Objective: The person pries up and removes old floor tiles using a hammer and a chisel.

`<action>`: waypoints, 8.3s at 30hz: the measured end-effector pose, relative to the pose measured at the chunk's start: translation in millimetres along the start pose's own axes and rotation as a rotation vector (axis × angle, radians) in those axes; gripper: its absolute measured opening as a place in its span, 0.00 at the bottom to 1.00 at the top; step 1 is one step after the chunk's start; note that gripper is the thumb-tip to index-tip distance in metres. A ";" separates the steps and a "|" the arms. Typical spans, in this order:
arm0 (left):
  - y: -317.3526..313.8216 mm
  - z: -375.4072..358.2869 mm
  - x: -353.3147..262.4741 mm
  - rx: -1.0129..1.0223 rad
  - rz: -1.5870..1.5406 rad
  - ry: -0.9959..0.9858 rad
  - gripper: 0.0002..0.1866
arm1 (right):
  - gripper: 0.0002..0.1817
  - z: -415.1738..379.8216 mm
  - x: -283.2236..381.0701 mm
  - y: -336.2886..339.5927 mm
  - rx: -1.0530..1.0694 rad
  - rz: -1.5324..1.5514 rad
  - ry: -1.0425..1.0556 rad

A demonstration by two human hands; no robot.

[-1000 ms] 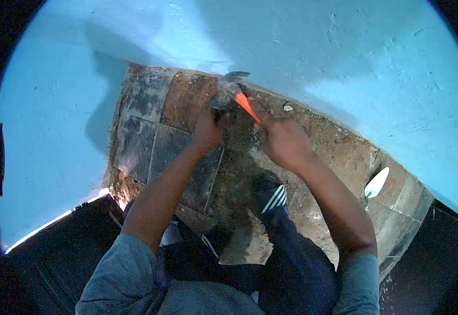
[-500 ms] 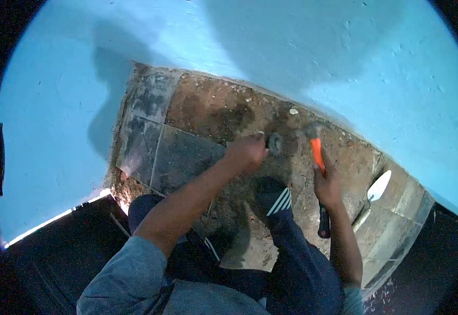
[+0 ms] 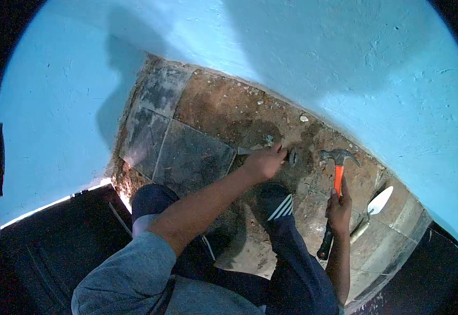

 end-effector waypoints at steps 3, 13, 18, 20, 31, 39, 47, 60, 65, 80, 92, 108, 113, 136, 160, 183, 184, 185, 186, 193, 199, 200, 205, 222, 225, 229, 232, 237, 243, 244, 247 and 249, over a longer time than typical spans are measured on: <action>-8.4 4.7 3.9 -0.002 -0.052 0.004 0.21 | 0.32 -0.5 4.0 -2.0 -0.004 0.003 -0.024; -12.8 5.8 -0.5 -0.119 -0.095 0.008 0.21 | 0.26 -4.6 10.9 56.2 -0.270 0.149 0.017; -0.6 -13.7 4.1 -0.281 -0.159 -0.060 0.18 | 0.17 -11.6 17.0 80.7 -0.365 0.160 0.070; 1.9 -10.9 7.5 -0.315 -0.159 -0.068 0.18 | 0.17 -13.3 16.1 84.6 -0.391 0.202 0.098; 4.2 11.5 6.4 -0.074 -0.024 0.135 0.12 | 0.12 4.7 -24.7 -16.2 -0.029 0.068 -0.023; 0.9 8.8 2.7 -0.094 0.011 0.139 0.14 | 0.13 9.2 6.8 15.4 -0.117 0.385 -0.076; -7.6 14.3 4.5 -0.094 0.066 0.154 0.12 | 0.13 20.3 -37.2 -29.1 0.033 0.099 -0.121; -11.8 18.2 11.2 -0.111 0.067 0.130 0.11 | 0.04 39.8 -17.3 83.6 -0.207 0.773 -0.399; -3.8 12.8 4.0 -0.113 0.044 0.159 0.11 | 0.07 16.8 -11.9 2.7 0.048 0.269 -0.215; -9.6 11.2 9.0 -0.204 0.009 0.114 0.10 | 0.05 31.1 -13.6 16.6 -0.326 0.468 -0.117; -3.9 8.2 7.5 -0.185 0.045 0.127 0.11 | 0.10 37.6 -14.3 47.5 -0.268 0.676 -0.265; -13.6 14.1 12.8 -0.148 0.042 0.148 0.11 | 0.12 66.6 -50.5 59.9 -0.201 0.642 -0.318; -19.4 15.7 14.5 -0.145 0.053 0.166 0.11 | 0.14 42.4 -30.2 28.7 -0.354 0.313 -0.080; 14.9 -56.8 39.1 -0.026 0.038 0.241 0.17 | 0.09 40.7 -19.1 -1.7 0.106 0.304 -0.237; 49.9 -59.1 102.3 -0.370 -0.322 0.239 0.23 | 0.10 51.8 0.7 -37.7 0.241 0.188 -0.142; 36.4 -63.3 84.9 -0.176 -0.211 0.194 0.26 | 0.21 6.7 93.7 -68.3 0.019 -0.274 0.445; 37.9 -62.8 82.0 -0.170 -0.204 0.186 0.27 | 0.21 12.3 93.6 -77.7 0.107 -0.338 0.557; 40.2 -61.5 79.7 -0.161 -0.194 0.175 0.27 | 0.21 17.5 93.3 -87.2 0.192 -0.399 0.666; 39.5 -59.5 80.2 -0.157 -0.178 0.184 0.27 | 0.22 15.8 99.4 -94.6 0.277 -0.459 0.772; 40.4 -63.4 84.9 -0.178 -0.182 0.209 0.26 | 0.19 18.6 101.1 -57.4 0.153 -0.160 0.181; 45.3 -62.7 77.2 -0.132 -0.112 0.233 0.26 | 0.16 16.8 80.9 -87.4 0.454 -0.298 0.238; 42.5 -63.1 81.2 -0.134 -0.097 0.248 0.25 | 0.17 29.7 63.1 -84.0 0.389 -0.334 0.295; 36.1 -62.2 85.1 -0.181 -0.236 0.231 0.27 | 0.16 11.9 76.5 -47.6 0.014 0.044 0.243; 28.1 -61.9 79.0 -0.146 -0.231 0.236 0.22 | 0.19 15.3 65.8 -83.8 0.111 -0.657 0.663; 32.9 -56.4 85.2 -0.166 -0.227 0.212 0.22 | 0.20 28.6 65.2 -92.4 0.395 -0.340 0.227; 42.8 -47.5 101.8 -0.135 -0.185 0.197 0.22 | 0.17 16.4 34.2 -79.8 0.201 -0.245 0.144; 62.4 -32.9 106.6 -0.148 -0.190 0.222 0.22 | 0.14 -3.9 -10.7 -53.5 0.133 -0.142 0.006; 53.9 -19.4 102.8 -0.153 -0.113 0.206 0.17 | 0.13 -25.4 -90.4 -0.6 0.107 -0.127 -0.226; 21.8 -40.1 76.9 -0.036 -0.092 0.293 0.09 | 0.09 -32.1 -150.3 12.3 0.147 0.480 -0.517; 27.0 -47.5 67.0 0.025 -0.047 0.252 0.08 | 0.08 -28.1 -153.8 3.0 0.182 0.605 -0.492; 9.2 -49.0 61.3 -0.098 -0.076 0.248 0.07 | 0.09 -38.6 -164.5 -21.7 0.194 0.858 -0.504; 11.4 -52.0 55.0 -0.092 -0.150 0.332 0.14 | 0.10 -40.2 -172.0 -30.1 0.246 0.911 -0.456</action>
Point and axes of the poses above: each hand's wrist, its own z-axis towards the middle knuckle, its own y-axis out of the back of the hand, x = y × z, the point moved 4 cm from there along z, towards the middle knuckle, and after that the axes turned 2 degrees about -x, right-handed, at the moved point
